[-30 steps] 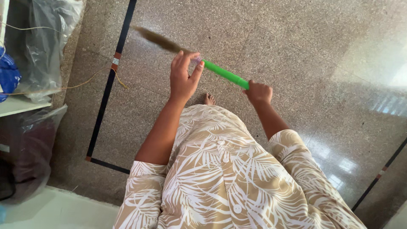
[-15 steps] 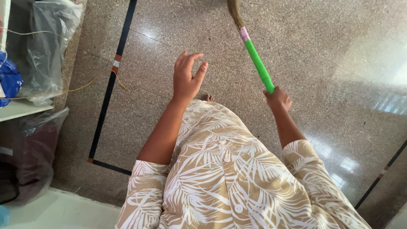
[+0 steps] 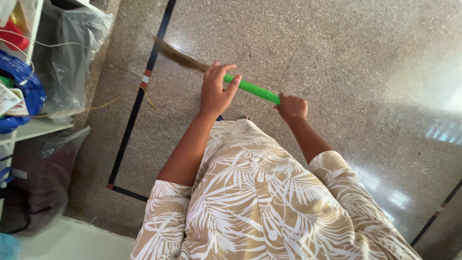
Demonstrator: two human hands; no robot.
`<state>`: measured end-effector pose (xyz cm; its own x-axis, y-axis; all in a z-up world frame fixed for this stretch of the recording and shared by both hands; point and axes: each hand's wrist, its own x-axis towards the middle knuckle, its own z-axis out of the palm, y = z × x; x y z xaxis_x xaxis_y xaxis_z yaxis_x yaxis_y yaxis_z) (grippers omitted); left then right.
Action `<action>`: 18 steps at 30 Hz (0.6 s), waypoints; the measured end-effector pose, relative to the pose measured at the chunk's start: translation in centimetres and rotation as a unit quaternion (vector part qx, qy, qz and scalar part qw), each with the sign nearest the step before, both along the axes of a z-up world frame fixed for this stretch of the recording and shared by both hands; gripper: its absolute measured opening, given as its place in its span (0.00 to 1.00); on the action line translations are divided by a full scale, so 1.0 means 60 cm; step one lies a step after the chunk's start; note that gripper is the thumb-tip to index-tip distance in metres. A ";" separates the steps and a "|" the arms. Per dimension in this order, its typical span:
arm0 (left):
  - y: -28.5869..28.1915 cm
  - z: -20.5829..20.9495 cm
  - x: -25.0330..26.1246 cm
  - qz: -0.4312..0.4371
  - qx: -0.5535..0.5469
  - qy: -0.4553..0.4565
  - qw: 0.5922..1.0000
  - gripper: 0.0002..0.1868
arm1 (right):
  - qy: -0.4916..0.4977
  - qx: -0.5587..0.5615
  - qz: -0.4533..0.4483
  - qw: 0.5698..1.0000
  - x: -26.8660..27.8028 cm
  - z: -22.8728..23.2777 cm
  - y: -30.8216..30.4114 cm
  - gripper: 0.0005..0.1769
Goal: The person sweeps the floor of a house using a broom, moving from a hallway into a room and clearing debris.
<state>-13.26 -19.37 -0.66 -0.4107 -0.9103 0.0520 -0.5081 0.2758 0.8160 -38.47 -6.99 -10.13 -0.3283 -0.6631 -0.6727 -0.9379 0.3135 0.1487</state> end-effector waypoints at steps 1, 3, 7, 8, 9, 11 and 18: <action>-0.014 0.001 0.007 -0.001 0.007 0.005 1.000 0.20 | -0.001 -0.023 0.012 1.000 0.008 -0.006 -0.016 0.27; -0.044 0.002 0.020 0.001 0.004 0.003 1.000 0.20 | -0.003 -0.043 0.025 0.999 0.007 -0.010 -0.041 0.26; -0.099 -0.005 0.051 -0.001 -0.006 0.000 1.000 0.20 | 0.011 0.035 -0.114 0.993 -0.019 -0.013 -0.068 0.28; -0.111 -0.006 0.058 -0.003 -0.005 0.000 1.000 0.20 | 0.016 0.066 -0.168 0.983 -0.030 -0.014 -0.065 0.31; -0.123 -0.007 0.063 -0.008 -0.003 -0.002 1.000 0.20 | 0.016 0.067 -0.170 0.983 -0.044 -0.016 -0.062 0.31; -0.144 -0.009 0.070 -0.017 0.002 -0.004 1.000 0.19 | 0.027 0.047 -0.266 0.963 -0.074 -0.024 -0.049 0.30; -0.196 -0.014 0.081 -0.039 0.030 -0.014 0.999 0.20 | 0.060 0.008 -0.373 0.926 -0.094 -0.050 -0.036 0.32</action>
<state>-8.42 -31.14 -1.48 -0.4806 -0.8768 -0.0136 -0.5103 0.2671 0.8175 -44.11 -9.13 -13.11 -0.7645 -0.2108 -0.6092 -0.4368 0.8644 0.2490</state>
